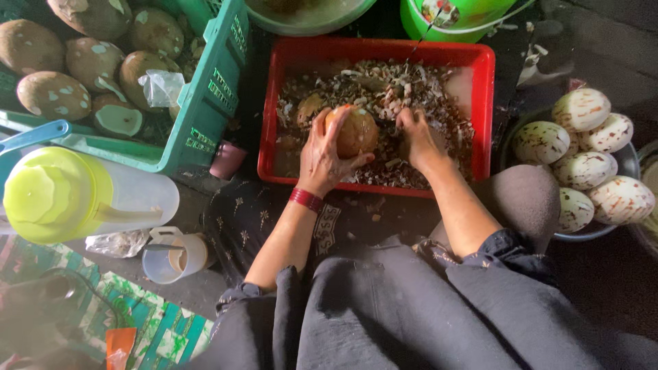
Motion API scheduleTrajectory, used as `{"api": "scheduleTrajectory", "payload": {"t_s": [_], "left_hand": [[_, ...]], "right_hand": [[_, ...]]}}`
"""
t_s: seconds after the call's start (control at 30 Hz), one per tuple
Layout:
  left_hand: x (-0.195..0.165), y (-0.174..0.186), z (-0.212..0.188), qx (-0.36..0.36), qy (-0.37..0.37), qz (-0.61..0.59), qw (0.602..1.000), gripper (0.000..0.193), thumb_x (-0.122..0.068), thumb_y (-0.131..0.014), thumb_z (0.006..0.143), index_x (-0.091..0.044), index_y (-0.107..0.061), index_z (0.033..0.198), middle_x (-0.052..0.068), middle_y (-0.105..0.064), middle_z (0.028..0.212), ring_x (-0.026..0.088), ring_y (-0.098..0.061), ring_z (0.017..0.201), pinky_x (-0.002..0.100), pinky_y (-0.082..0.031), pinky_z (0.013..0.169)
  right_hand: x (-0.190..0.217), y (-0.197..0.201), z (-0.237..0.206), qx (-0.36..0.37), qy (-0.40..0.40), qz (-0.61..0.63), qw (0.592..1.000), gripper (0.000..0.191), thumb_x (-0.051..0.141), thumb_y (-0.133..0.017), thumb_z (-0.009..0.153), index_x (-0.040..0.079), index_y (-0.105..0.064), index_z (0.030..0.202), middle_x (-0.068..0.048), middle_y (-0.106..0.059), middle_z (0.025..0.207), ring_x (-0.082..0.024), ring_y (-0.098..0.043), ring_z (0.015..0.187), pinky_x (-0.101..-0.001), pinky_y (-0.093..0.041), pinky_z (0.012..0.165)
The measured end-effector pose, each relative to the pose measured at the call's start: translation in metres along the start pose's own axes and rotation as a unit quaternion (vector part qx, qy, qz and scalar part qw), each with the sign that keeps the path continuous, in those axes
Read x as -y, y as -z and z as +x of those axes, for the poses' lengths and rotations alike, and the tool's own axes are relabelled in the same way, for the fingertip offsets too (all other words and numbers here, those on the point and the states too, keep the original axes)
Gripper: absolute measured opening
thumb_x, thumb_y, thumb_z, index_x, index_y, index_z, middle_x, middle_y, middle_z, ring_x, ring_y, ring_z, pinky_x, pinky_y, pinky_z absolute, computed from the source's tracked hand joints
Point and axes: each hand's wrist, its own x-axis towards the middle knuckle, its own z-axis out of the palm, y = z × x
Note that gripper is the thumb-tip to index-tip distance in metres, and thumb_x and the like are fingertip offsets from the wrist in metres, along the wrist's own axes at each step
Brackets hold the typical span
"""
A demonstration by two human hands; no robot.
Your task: The person sits on the floor and peels the brown skin off round brown fruits using a knife. They hold each fruit in one hand and scrape away the skin with the knife in the other, placing the peeled fruit into a metal bowl.
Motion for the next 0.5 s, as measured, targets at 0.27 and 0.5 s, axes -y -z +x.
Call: {"api": "scheduleTrajectory", "payload": {"t_s": [0.27, 0.5], "left_hand": [[0.01, 0.0, 0.005, 0.099, 0.169, -0.01, 0.98, 0.093, -0.067, -0.08, 0.076, -0.024, -0.045, 0.151, 0.015, -0.065, 0.136, 0.034, -0.068, 0.117, 0.046, -0.057, 0.096], [0.029, -0.008, -0.006, 0.073, 0.075, -0.083, 0.991, 0.105, -0.066, -0.081, 0.07, -0.02, -0.038, 0.154, 0.018, -0.046, 0.151, 0.039, -0.058, 0.13, 0.048, -0.052, 0.102]], "right_hand": [[-0.032, -0.012, 0.016, -0.1, 0.154, -0.01, 0.983, 0.032, -0.007, -0.062, 0.086, 0.012, -0.069, 0.111, -0.017, -0.068, 0.106, -0.034, -0.068, 0.096, -0.0435, -0.056, 0.081], [-0.027, 0.016, 0.015, 0.059, -0.101, 0.019, 0.993, 0.035, 0.002, -0.066, 0.09, 0.018, -0.071, 0.121, -0.015, -0.073, 0.099, -0.03, -0.071, 0.089, -0.0425, -0.054, 0.078]]}}
